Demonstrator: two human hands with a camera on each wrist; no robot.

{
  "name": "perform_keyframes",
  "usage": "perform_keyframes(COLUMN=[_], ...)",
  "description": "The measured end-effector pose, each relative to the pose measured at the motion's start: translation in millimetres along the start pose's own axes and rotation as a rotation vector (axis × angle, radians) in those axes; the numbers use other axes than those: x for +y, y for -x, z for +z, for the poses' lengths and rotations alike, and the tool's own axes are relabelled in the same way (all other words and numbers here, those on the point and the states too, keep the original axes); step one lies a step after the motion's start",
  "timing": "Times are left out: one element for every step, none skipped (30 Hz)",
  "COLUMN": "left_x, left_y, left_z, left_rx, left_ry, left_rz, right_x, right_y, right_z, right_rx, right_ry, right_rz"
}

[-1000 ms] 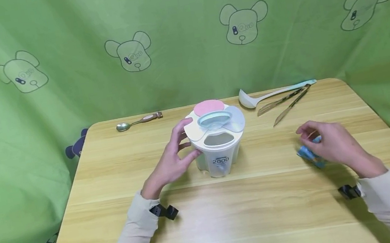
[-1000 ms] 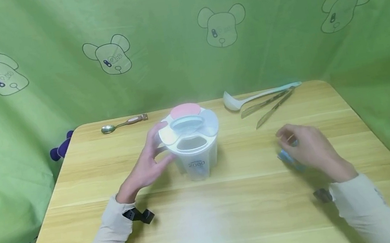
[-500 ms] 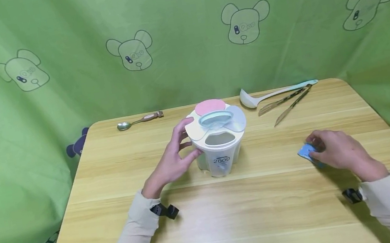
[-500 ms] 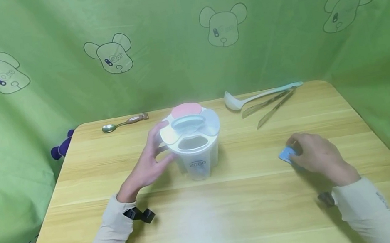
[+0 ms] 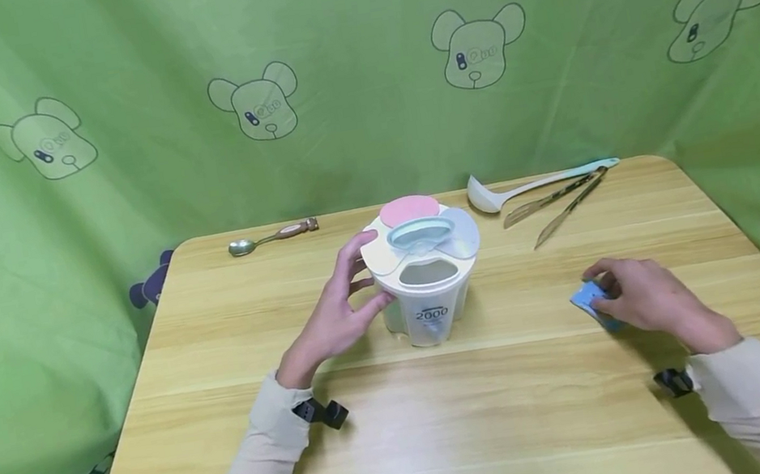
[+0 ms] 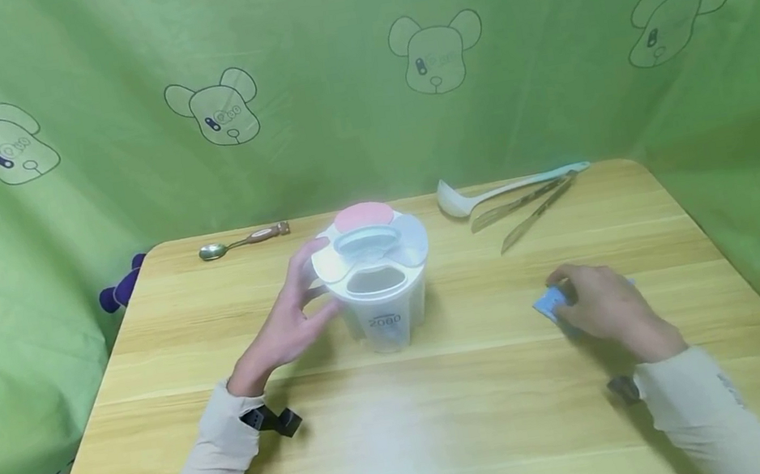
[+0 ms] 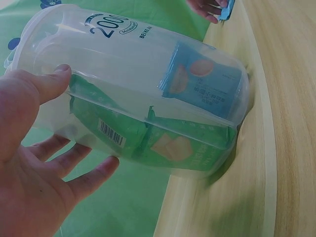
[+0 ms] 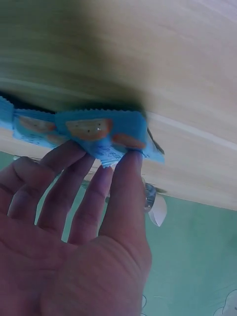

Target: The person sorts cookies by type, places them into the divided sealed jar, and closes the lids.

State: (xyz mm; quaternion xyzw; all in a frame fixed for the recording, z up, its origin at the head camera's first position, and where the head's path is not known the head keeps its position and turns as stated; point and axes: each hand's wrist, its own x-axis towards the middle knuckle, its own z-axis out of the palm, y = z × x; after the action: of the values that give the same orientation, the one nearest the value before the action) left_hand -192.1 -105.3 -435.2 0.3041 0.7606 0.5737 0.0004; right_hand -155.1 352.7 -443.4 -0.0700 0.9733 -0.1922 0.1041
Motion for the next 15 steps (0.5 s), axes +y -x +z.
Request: perform_keyframes(left_x=[0.2, 0.3, 0.0, 0.2, 0.3, 0.3, 0.3, -0.2, -0.4, 0.1, -0.5, -0.6, -0.7, -0.9, -0.7], left_y=[0.3, 0.5, 0.6, 0.8, 0.9, 0.8, 0.8, 0.6, 0.5, 0.5, 0.4, 0.3, 0.3, 0.4, 0.5], left_z=[0.0, 0.0, 0.1, 0.1, 0.0, 0.0, -0.1, 0.0, -0.1, -0.3, -0.4, -0.4, -0.5, -0.6, -0.8], left_rx=[0.0, -0.001, -0.001, -0.002, -0.002, -0.003, -0.004, -0.005, -0.005, -0.005, -0.006, -0.005, -0.005, -0.006, -0.005], left_ry=[-0.002, -0.004, -0.003, -0.004, -0.003, -0.002, -0.003, -0.002, -0.001, -0.002, -0.001, -0.001, -0.001, 0.0, -0.001], left_rz=[-0.002, -0.003, -0.004, -0.005, -0.004, -0.003, -0.003, -0.002, -0.002, -0.002, -0.001, -0.002, -0.002, -0.002, -0.002], right_x=[-1, -3, -4, -6, -7, -9, -11, -13, -15, -17, -19, -21, -24, -26, -30], right_y=[-0.8, -1.7, -2.4, -3.2, -3.7, -4.4, -5.0, -5.4, -6.1, -6.8, -7.4, -8.0, -8.4, -8.6, -8.8], right_z=[1, 1, 2, 2, 3, 3, 4, 4, 5, 5, 4, 4, 3, 2, 1], right_rx=[0.0, 0.001, 0.004, 0.01, 0.019, 0.028, 0.039, 0.053, 0.063, 0.073, 0.08, 0.088, 0.097, 0.109, 0.122], right_ry=[-0.002, -0.006, -0.012, -0.015, -0.019, -0.024, -0.03, -0.037, -0.046, -0.056, -0.073, -0.091, -0.108, -0.124, -0.139], right_rz=[-0.002, -0.006, -0.011, -0.017, -0.025, -0.036, -0.047, -0.061, -0.071, -0.081, -0.097, -0.111, -0.125, -0.141, -0.156])
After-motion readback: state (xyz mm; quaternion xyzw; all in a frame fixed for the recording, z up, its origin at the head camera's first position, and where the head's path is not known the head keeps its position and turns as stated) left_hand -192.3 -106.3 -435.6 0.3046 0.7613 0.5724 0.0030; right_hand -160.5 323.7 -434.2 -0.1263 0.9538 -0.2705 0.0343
